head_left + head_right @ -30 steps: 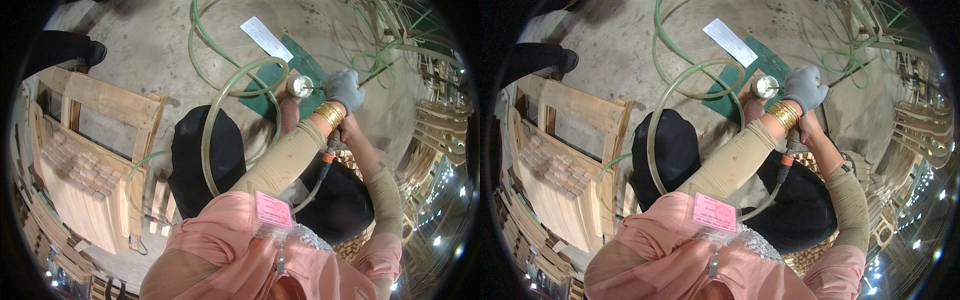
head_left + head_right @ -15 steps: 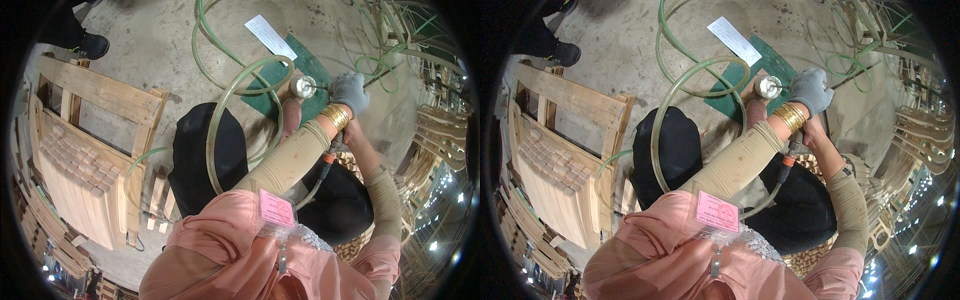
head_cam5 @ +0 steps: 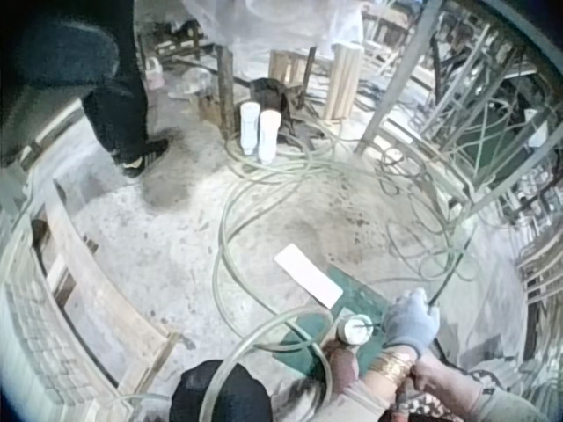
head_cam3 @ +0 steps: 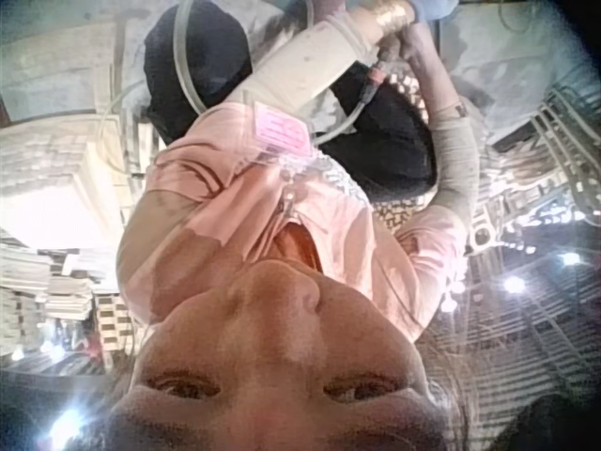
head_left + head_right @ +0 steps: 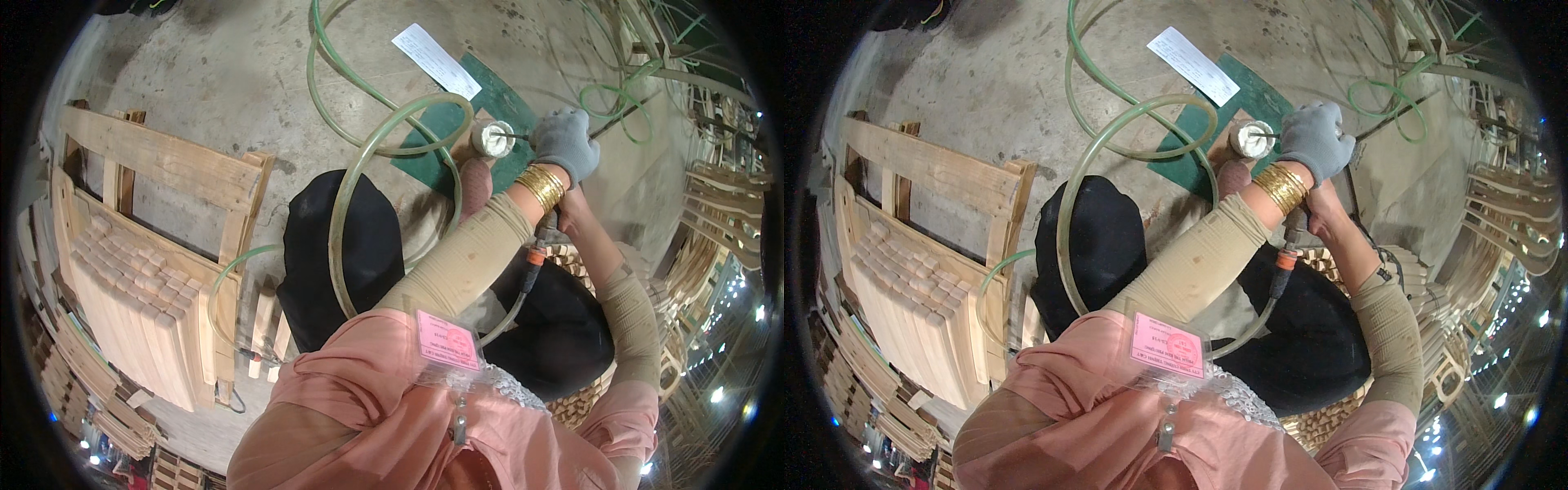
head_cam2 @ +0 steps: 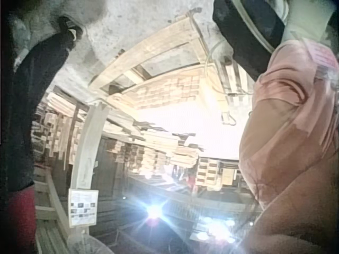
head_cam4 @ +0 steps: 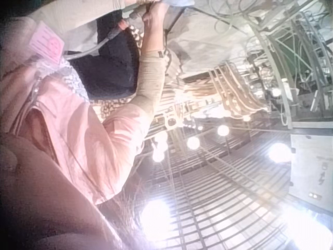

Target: The person mixes substances in a small container using a wooden stick, then pours liquid from a plastic jug into the container and continues mixing. The person also handles a green hose and a small metal canister.

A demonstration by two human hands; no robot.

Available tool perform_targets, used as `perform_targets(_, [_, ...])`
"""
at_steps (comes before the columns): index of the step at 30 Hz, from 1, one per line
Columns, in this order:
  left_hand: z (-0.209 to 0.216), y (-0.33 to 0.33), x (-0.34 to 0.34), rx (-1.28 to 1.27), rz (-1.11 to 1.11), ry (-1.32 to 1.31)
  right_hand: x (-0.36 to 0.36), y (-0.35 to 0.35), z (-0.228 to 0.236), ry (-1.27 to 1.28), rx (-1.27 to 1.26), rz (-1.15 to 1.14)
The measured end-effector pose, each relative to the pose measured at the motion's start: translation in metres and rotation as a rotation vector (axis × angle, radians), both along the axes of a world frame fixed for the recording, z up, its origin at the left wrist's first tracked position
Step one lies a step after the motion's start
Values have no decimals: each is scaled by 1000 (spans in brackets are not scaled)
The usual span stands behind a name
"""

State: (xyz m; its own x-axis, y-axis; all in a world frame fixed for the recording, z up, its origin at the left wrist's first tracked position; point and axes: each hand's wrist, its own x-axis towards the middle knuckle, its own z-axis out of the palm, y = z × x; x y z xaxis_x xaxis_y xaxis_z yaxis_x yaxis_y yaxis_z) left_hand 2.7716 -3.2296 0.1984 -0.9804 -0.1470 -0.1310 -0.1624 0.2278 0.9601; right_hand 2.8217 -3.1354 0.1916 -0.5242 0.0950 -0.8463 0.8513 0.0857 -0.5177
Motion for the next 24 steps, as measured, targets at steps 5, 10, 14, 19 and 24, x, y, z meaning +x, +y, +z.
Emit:
perform_targets(5, [1, -5, 3, -16, -41, -11, 0, -4, 3, -53, -5, -5])
perform_targets(10, [-1, -9, 4, -50, -3, -7, -2, -9, 3, -90, -46, 31])
perform_targets(14, [5, -8, 6, -57, -77, -40, 3, 7, -5, -33, -68, 73])
perform_targets(19, [2, -12, 8, -51, -61, -51, 3, 1, -5, -126, -89, 45])
perform_targets(24, [1, -2, 9, -42, 1, -9, 5, 10, -8, -49, -10, 45])
